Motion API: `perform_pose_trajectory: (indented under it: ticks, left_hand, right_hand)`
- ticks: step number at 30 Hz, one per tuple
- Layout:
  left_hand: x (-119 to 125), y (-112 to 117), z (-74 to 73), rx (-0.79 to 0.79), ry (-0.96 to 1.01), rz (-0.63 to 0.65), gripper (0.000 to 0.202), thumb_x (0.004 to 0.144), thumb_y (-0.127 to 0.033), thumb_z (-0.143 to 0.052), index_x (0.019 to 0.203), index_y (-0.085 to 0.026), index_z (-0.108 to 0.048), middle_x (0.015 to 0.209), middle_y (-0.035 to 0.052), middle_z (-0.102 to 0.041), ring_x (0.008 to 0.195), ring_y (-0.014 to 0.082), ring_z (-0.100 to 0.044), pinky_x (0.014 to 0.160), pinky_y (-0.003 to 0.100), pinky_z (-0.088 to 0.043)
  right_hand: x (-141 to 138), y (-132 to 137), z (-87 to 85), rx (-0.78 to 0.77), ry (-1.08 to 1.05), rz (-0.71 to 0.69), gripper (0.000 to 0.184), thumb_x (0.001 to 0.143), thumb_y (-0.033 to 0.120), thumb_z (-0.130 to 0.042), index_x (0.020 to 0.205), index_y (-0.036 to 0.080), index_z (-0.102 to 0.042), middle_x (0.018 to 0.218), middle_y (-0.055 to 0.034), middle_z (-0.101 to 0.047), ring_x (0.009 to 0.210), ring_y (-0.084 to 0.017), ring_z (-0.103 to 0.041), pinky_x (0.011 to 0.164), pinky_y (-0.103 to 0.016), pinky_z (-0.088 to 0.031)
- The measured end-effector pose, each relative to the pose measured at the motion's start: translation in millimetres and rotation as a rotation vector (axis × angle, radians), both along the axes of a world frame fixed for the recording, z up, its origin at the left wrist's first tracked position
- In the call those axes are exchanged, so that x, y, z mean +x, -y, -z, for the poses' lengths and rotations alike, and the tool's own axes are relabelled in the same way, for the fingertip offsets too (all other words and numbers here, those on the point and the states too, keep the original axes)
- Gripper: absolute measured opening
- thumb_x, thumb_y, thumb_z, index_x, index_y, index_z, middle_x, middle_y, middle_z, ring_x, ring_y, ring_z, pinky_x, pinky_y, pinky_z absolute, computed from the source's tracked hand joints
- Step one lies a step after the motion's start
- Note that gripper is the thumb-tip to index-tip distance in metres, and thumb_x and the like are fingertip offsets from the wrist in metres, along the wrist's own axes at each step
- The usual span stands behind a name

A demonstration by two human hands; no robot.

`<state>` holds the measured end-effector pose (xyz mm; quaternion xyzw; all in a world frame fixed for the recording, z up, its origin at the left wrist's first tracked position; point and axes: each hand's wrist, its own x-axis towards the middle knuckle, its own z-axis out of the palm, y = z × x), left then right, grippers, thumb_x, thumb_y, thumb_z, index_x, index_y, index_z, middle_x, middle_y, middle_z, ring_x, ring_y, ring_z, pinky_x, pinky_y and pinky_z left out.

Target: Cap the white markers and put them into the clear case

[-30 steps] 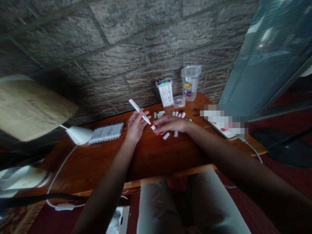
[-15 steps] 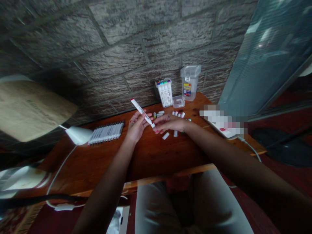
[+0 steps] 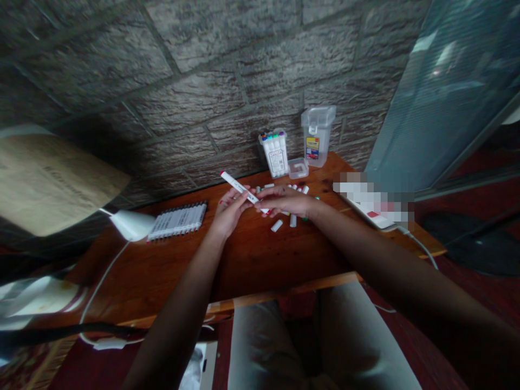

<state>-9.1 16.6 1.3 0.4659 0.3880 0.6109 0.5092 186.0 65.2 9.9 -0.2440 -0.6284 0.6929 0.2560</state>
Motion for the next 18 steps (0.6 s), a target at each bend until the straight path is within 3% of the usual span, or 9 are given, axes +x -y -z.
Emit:
perform_pose_trajectory:
  ticks: [11, 18]
  left_hand:
    - [7.2, -1.1, 4.0, -0.041, -0.020, 0.015, 0.044, 0.069, -0.050, -0.091, 0.093, -0.017, -0.076, 0.087, 0.0041, -0.078, 0.075, 0.0139, -0.072, 0.070, 0.025, -0.058]
    - [-6.3, -9.1, -1.4, -0.008, 0.036, -0.334, 0.040, 0.077, -0.055, -0.083, 0.091, -0.021, -0.067, 0.080, 0.0000, -0.076, 0.067, 0.0110, -0.071, 0.055, 0.018, -0.047]
  right_hand:
    - [3.2, -2.9, -2.2, 0.013, -0.049, 0.032, 0.024, 0.081, 0.036, -0.084, 0.095, 0.018, -0.078, 0.088, -0.0025, -0.078, 0.069, -0.007, -0.065, 0.056, -0.015, -0.047]
    - [2.4, -10.2, 3.7, 0.020, -0.026, 0.198, 0.027, 0.076, 0.032, -0.087, 0.096, 0.018, -0.077, 0.082, -0.0022, -0.077, 0.063, -0.008, -0.061, 0.054, -0.019, -0.046]
